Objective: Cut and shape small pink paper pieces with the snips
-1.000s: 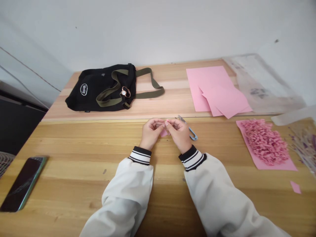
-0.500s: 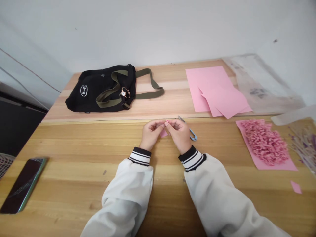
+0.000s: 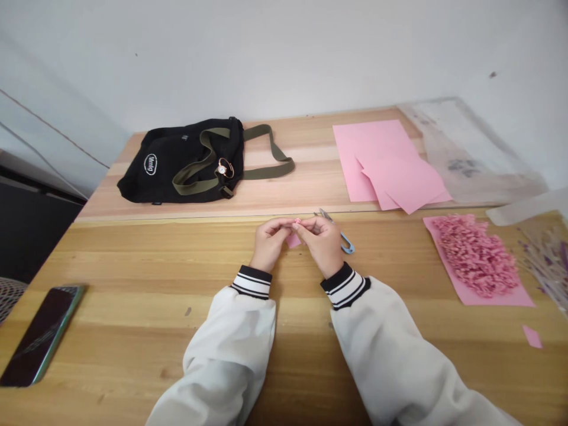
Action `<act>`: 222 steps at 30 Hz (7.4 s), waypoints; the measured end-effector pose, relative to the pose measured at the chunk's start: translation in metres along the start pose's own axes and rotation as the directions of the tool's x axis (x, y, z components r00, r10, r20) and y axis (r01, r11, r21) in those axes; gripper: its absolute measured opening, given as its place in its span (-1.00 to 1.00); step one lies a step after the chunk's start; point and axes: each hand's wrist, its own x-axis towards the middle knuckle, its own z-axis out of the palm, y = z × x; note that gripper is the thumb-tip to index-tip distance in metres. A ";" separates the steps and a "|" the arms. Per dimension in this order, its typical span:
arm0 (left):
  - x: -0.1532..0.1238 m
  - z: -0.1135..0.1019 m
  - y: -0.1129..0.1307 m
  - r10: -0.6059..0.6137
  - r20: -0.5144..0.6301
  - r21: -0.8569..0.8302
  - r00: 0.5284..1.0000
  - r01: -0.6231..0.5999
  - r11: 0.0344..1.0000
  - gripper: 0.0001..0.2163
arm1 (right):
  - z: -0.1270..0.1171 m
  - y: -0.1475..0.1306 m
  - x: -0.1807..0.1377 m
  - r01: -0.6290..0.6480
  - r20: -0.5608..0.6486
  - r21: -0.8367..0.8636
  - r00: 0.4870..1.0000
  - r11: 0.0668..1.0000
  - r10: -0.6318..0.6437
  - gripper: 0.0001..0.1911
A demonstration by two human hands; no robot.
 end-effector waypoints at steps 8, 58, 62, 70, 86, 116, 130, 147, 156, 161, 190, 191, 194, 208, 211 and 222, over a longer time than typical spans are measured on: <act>-0.001 0.001 0.001 -0.023 -0.015 0.004 1.000 0.023 1.000 -0.91 | 0.000 -0.003 -0.001 -0.005 0.003 0.016 1.000 1.000 0.005 -0.78; -0.003 0.002 0.008 -0.066 0.045 -0.005 0.997 0.066 0.998 -0.76 | 0.002 -0.006 -0.006 0.083 0.076 -0.158 0.995 0.984 -0.071 -0.86; -0.002 0.004 0.009 -0.064 0.008 -0.038 0.998 0.064 0.997 -0.72 | 0.002 -0.004 -0.005 0.049 0.080 -0.154 0.996 0.987 -0.037 -0.87; -0.001 0.005 0.007 -0.051 -0.016 -0.050 0.999 0.051 0.997 -0.68 | 0.001 -0.002 -0.004 0.045 0.123 -0.151 0.992 0.988 -0.027 -0.85; 0.002 0.005 0.006 -0.029 -0.106 -0.110 0.994 0.017 0.994 -0.71 | 0.000 -0.003 -0.005 0.056 0.177 -0.172 0.984 0.983 -0.025 -0.85; 0.002 0.005 0.005 -0.020 -0.083 -0.060 0.996 0.015 0.998 -0.73 | 0.000 -0.003 -0.002 0.041 0.119 -0.087 0.992 0.995 -0.030 -0.84; 0.001 0.004 0.005 -0.031 -0.080 -0.049 0.996 0.027 0.998 -0.74 | 0.000 -0.003 -0.002 0.024 0.123 -0.080 0.992 0.997 -0.014 -0.86; 0.001 0.005 0.003 -0.020 -0.053 -0.007 0.998 0.020 1.000 -0.77 | -0.001 -0.001 -0.002 0.024 0.120 -0.120 0.993 0.993 -0.009 -0.86; 0.001 0.005 0.003 -0.019 -0.054 -0.005 0.998 0.019 1.000 -0.78 | -0.001 -0.001 -0.002 0.015 0.110 -0.111 0.994 0.994 -0.003 -0.86; 0.001 0.005 0.003 -0.016 -0.053 0.007 0.998 0.016 1.000 -0.77 | -0.001 -0.001 -0.002 0.006 0.114 -0.111 0.993 0.994 0.007 -0.85; 0.002 0.002 -0.001 -0.004 -0.038 0.038 0.999 0.005 0.999 -0.80 | -0.001 0.003 -0.001 0.023 0.101 -0.121 0.995 0.992 -0.011 -0.85; 0.002 0.002 -0.001 -0.005 -0.036 0.041 0.999 0.006 0.999 -0.80 | -0.001 0.003 -0.001 0.027 0.102 -0.123 0.995 0.992 -0.014 -0.85; 0.002 0.002 -0.001 -0.005 -0.031 0.044 1.000 0.006 0.999 -0.81 | -0.001 0.003 -0.001 0.025 0.104 -0.126 0.994 0.992 -0.011 -0.85; 0.002 0.002 -0.002 -0.001 -0.023 0.032 1.000 0.002 0.999 -0.82 | -0.002 0.006 0.000 0.045 0.113 -0.140 0.993 0.989 -0.029 -0.87; 0.003 0.002 -0.002 -0.004 -0.020 0.021 1.000 0.004 1.000 -0.82 | -0.003 0.006 0.001 0.052 0.114 -0.148 0.993 0.988 -0.035 -0.88; 0.002 0.002 -0.001 -0.006 -0.017 0.032 1.000 0.006 0.999 -0.78 | -0.002 0.003 -0.001 0.039 0.110 -0.146 0.994 0.989 -0.023 -0.86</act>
